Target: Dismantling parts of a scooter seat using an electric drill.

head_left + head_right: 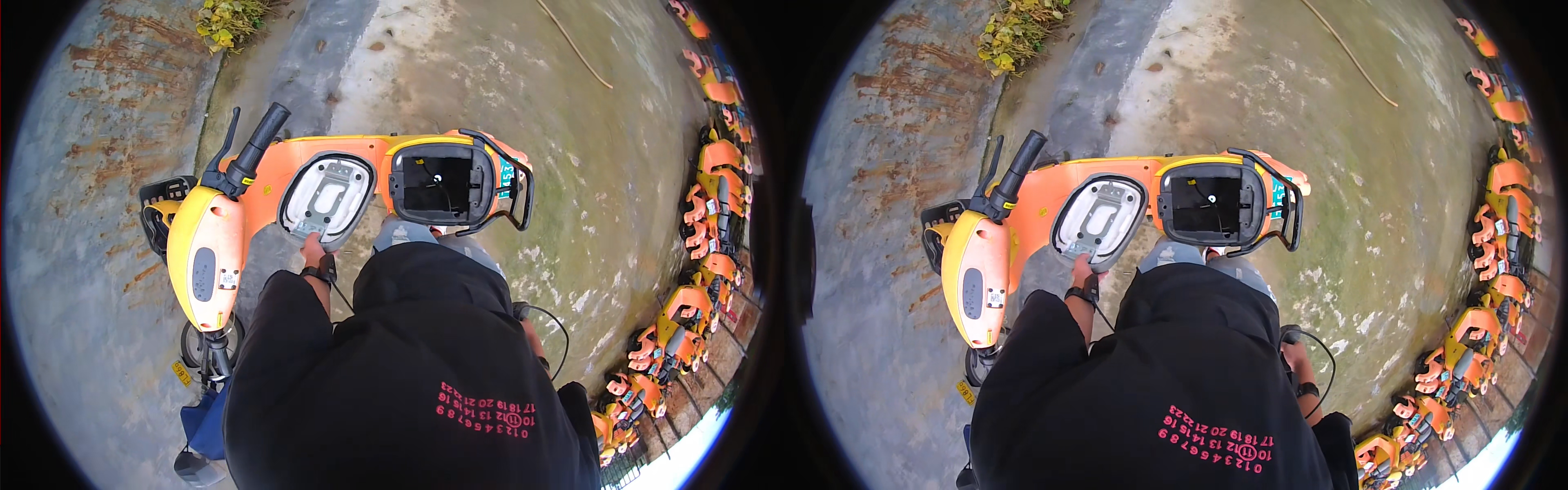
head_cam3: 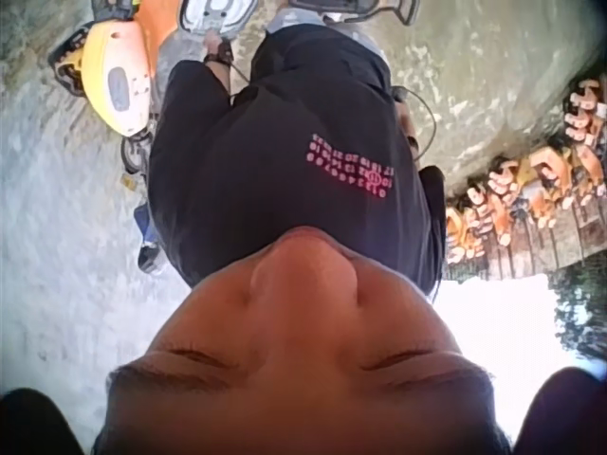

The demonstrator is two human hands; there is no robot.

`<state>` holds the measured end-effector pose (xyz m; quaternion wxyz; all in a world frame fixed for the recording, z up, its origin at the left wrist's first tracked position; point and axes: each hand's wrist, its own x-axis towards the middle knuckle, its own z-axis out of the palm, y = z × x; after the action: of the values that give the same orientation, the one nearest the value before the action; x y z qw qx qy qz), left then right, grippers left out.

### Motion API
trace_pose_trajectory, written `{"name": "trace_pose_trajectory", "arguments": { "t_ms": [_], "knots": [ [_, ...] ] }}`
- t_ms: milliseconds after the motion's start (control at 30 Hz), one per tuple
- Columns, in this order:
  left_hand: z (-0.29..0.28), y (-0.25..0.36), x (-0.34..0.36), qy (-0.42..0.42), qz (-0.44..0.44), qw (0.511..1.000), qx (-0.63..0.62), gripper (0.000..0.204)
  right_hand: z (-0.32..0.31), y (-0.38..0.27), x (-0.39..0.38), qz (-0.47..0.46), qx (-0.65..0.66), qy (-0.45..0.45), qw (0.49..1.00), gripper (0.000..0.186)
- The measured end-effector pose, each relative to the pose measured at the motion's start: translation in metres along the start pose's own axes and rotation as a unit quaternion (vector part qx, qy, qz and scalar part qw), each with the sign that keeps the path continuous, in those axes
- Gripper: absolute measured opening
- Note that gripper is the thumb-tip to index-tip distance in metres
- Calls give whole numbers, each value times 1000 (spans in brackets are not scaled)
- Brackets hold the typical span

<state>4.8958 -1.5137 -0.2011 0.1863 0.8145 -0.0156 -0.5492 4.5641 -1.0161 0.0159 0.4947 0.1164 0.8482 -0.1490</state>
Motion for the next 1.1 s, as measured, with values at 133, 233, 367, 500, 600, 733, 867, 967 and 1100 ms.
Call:
{"name": "trace_pose_trajectory", "arguments": {
  "t_ms": [133, 233, 367, 500, 600, 733, 867, 967, 1100],
  "knots": [
    [17, -3, -53, 23, 47, 998, -36, 71, 6, 75, 64, 15, -56, -12, 998, 38],
    [5, -5, -44, 4, 24, 999, -21, 72, 1, 70, 69, -1, -101, -28, 994, 37],
    [-17, -17, -13, -48, -23, 998, -19, 72, -18, 60, 71, -44, -214, -19, 976, 35],
    [-34, -23, 2, -135, -76, 988, -26, 72, -34, 2, 47, 1, -106, -54, 993, 26],
    [-45, -26, -1, -221, -143, 965, -9, 79, -48, -57, 7, 1, -44, -71, 997, 20],
    [-63, -51, -40, -89, -201, 973, -70, 79, -57, 7, 94, -11, -160, -90, 983, 37],
    [-89, -90, -62, -5, -214, 969, -125, 75, -69, -51, 95, -67, -318, -96, 941, 50],
    [-101, -121, -85, 1, -229, 964, -136, 74, -95, -23, 147, -65, -286, -91, 952, 45],
    [-118, -181, -103, 53, -230, 952, -197, 76, -126, -56, 150, -70, -191, -121, 972, 17]
  ]
}}
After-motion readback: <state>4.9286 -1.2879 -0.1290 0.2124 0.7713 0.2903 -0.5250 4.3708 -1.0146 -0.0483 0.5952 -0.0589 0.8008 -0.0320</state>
